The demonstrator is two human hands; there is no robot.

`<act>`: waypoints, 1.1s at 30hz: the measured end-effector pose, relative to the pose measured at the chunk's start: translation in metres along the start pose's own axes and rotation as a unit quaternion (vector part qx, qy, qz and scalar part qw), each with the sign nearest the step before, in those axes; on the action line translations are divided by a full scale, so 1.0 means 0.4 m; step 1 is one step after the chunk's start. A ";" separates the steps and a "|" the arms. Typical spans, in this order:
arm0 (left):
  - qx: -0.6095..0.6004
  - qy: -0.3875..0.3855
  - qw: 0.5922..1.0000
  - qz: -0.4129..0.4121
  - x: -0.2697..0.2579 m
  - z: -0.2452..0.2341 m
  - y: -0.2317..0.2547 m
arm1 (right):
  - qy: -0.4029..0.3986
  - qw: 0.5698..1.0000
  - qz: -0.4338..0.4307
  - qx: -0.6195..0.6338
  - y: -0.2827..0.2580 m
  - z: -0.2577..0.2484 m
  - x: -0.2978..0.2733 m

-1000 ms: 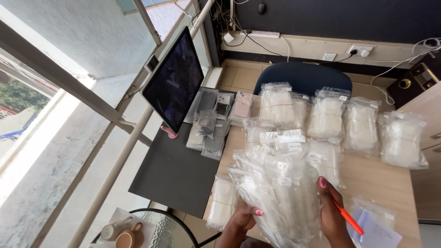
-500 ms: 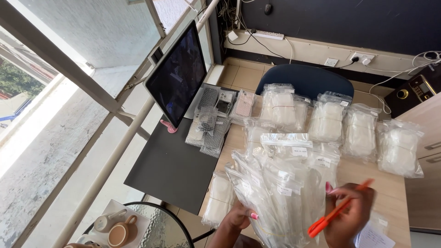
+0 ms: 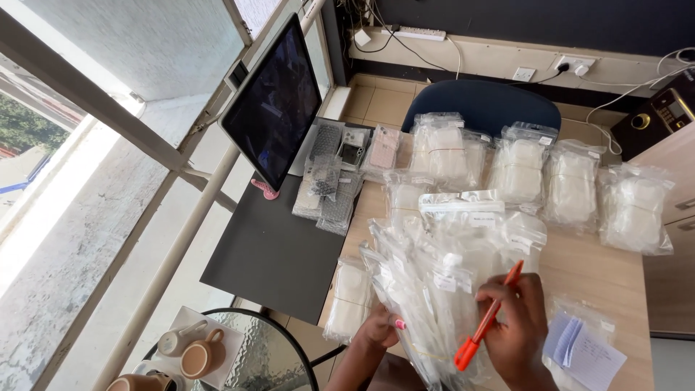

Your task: Counting and recording inventory of phone cases in a notebook.

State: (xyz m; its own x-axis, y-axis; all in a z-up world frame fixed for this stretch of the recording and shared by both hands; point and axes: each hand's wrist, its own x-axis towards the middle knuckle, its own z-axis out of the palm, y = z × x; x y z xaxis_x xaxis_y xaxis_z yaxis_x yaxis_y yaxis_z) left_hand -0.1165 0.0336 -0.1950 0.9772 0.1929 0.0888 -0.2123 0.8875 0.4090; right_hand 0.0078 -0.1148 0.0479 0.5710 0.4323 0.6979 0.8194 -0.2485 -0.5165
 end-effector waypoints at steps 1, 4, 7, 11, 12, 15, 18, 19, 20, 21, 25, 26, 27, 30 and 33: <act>-0.001 0.015 0.999 -0.028 -0.001 -0.004 -0.002 | -0.022 0.992 0.065 0.106 -0.008 -0.007 0.012; -0.007 0.029 0.998 -0.049 0.003 -0.004 -0.002 | -0.072 0.957 0.150 0.236 -0.023 -0.033 0.049; -0.016 0.025 0.999 -0.039 0.005 -0.006 0.001 | -0.096 0.950 0.164 0.247 -0.010 -0.025 0.044; -0.035 -0.032 0.999 -0.025 0.006 -0.009 0.006 | -0.075 0.965 0.126 0.217 -0.008 -0.018 0.035; -0.034 -0.031 0.999 -0.025 -0.002 -0.013 0.005 | -0.075 0.965 0.127 0.218 -0.022 -0.021 0.045; -0.034 -0.027 0.998 -0.039 -0.028 -0.028 -0.012 | -0.074 0.983 0.078 0.148 -0.053 -0.026 0.061; -0.034 -0.028 0.997 -0.055 -0.031 -0.052 -0.030 | -0.114 0.984 0.079 0.109 -0.063 -0.031 0.074; -0.034 -0.027 0.997 -0.057 -0.033 -0.060 -0.035 | -0.138 0.982 0.073 0.106 -0.073 -0.034 0.086; -0.034 -0.025 0.997 -0.059 -0.036 -0.069 -0.039 | -0.163 0.979 0.067 0.103 -0.084 -0.036 0.098; -0.034 -0.023 0.997 -0.058 -0.038 -0.075 -0.042 | -0.163 0.979 0.067 0.105 -0.080 -0.030 0.095; -0.037 -0.011 0.998 -0.054 -0.050 -0.098 -0.060 | -0.129 0.989 0.043 0.056 -0.077 -0.019 0.090; -0.039 -0.008 0.998 -0.053 -0.053 -0.102 -0.066 | -0.118 0.990 0.047 0.058 -0.081 -0.021 0.090; -0.040 -0.005 0.998 -0.052 -0.054 -0.105 -0.069 | -0.120 0.990 0.046 0.059 -0.083 -0.021 0.089; -0.044 0.002 0.998 -0.050 -0.051 -0.114 -0.077 | -0.114 0.992 0.028 0.045 -0.089 -0.020 0.088; -0.049 0.007 0.997 -0.053 -0.044 -0.122 -0.089 | -0.095 0.994 0.015 0.045 -0.092 -0.018 0.087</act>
State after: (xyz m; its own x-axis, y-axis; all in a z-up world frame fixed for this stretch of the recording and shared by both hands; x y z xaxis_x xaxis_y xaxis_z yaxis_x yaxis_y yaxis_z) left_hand -0.1260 0.0191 -0.2555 0.9942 0.1014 0.0368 -0.1079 0.9395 0.3252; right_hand -0.0021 -0.0967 0.0949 0.5678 0.5839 0.5802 0.7901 -0.1888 -0.5832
